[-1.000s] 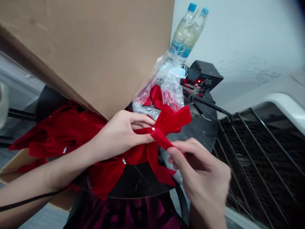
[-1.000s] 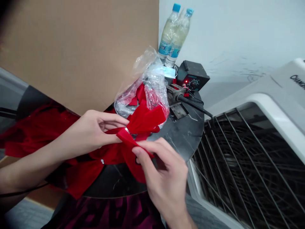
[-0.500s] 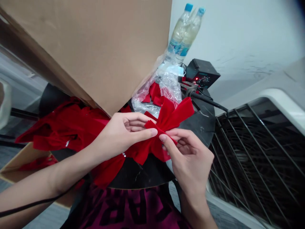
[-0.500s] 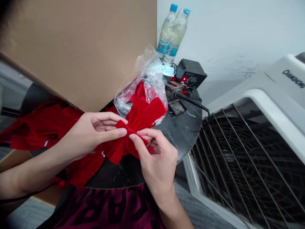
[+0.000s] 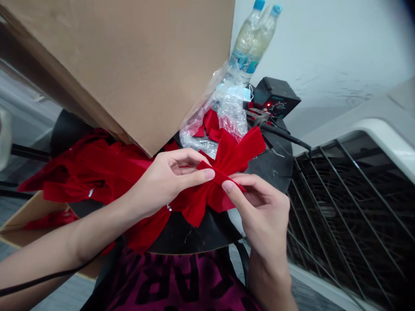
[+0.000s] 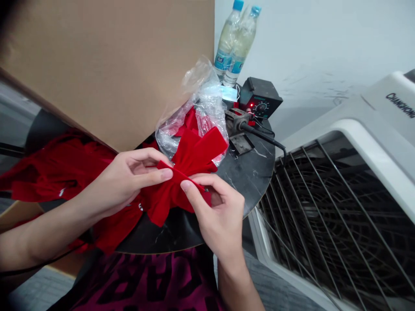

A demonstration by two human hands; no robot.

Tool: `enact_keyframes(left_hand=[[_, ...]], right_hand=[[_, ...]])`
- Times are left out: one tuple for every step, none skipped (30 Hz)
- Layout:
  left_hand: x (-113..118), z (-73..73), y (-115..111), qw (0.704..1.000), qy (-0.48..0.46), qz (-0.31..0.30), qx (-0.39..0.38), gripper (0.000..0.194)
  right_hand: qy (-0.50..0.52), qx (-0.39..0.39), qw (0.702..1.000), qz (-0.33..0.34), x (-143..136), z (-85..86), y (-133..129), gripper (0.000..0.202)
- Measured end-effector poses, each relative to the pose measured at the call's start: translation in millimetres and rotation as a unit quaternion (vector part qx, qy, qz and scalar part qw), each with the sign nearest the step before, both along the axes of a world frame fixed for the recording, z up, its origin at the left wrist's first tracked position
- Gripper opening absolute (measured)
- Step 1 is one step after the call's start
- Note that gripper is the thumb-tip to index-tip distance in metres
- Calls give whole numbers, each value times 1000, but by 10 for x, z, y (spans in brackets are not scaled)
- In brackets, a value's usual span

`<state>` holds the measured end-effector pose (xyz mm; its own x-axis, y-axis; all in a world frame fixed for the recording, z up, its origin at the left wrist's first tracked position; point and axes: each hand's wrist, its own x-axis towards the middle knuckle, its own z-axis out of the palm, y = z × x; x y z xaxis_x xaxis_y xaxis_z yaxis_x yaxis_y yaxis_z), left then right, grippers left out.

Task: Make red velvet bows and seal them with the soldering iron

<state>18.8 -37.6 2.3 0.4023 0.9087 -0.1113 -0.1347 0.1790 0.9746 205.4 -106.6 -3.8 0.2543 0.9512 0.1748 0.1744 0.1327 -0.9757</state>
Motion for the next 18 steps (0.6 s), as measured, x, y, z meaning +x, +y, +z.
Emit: enact_keyframes(left_hand=[[0, -2, 5, 1000, -8, -2, -10, 15], [-1, -4, 10, 1000, -16, -3, -22, 16], [-1, -6, 15, 999, -24, -4, -34, 16], [0, -9, 20, 998, -31, -4, -46, 16], [2, -13, 24, 998, -38, -3, -56, 16], [4, -17, 28, 997, -42, 0, -65, 17], [8, -22, 30, 996, -45, 5, -71, 18], [12, -26, 32, 996, -45, 11, -75, 18], [16, -29, 32, 996, -42, 16, -80, 18], [20, -32, 30, 996, -37, 22, -84, 17], [23, -33, 27, 995, -33, 28, -86, 16], [26, -34, 23, 995, -30, 36, -85, 15], [28, -32, 17, 995, -26, 46, -79, 16], [30, -29, 12, 996, -22, 57, -67, 17], [31, -23, 6, 996, -15, 69, -51, 19], [32, -14, 2, 996, -6, 78, -31, 20], [33, -1, 0, 996, 6, 83, -14, 20], [34, 17, 1, 996, 18, 85, 1, 20]], right_hand=[[6, 1, 1000, -1, -9, -3, 5, 7], [12, 1, 1000, -1, -15, -9, 10, 7], [17, -1, 1000, 1, -18, -18, 16, 8], [22, -4, 1000, 3, -18, -29, 22, 9], [26, -7, 1000, 5, -16, -40, 29, 9], [29, -8, 1000, 7, -13, -53, 37, 10], [31, -10, 999, 8, -10, -65, 46, 10], [31, -10, 999, 8, -7, -77, 55, 11], [32, -10, 999, 8, -7, -89, 66, 12], [34, -12, 999, 6, -8, -100, 77, 13], [38, -15, 999, 5, -13, -111, 89, 14], [45, -16, 999, 2, -19, -121, 101, 15], [51, -16, 999, -2, -28, -131, 111, 16], [58, -14, 998, -8, -38, -140, 121, 17], [64, -11, 998, -13, -48, -150, 129, 17], [70, -8, 997, -19, -58, -159, 136, 18], [75, -7, 997, -23, -68, -170, 141, 18], [81, -7, 996, -26, -76, -182, 145, 18]])
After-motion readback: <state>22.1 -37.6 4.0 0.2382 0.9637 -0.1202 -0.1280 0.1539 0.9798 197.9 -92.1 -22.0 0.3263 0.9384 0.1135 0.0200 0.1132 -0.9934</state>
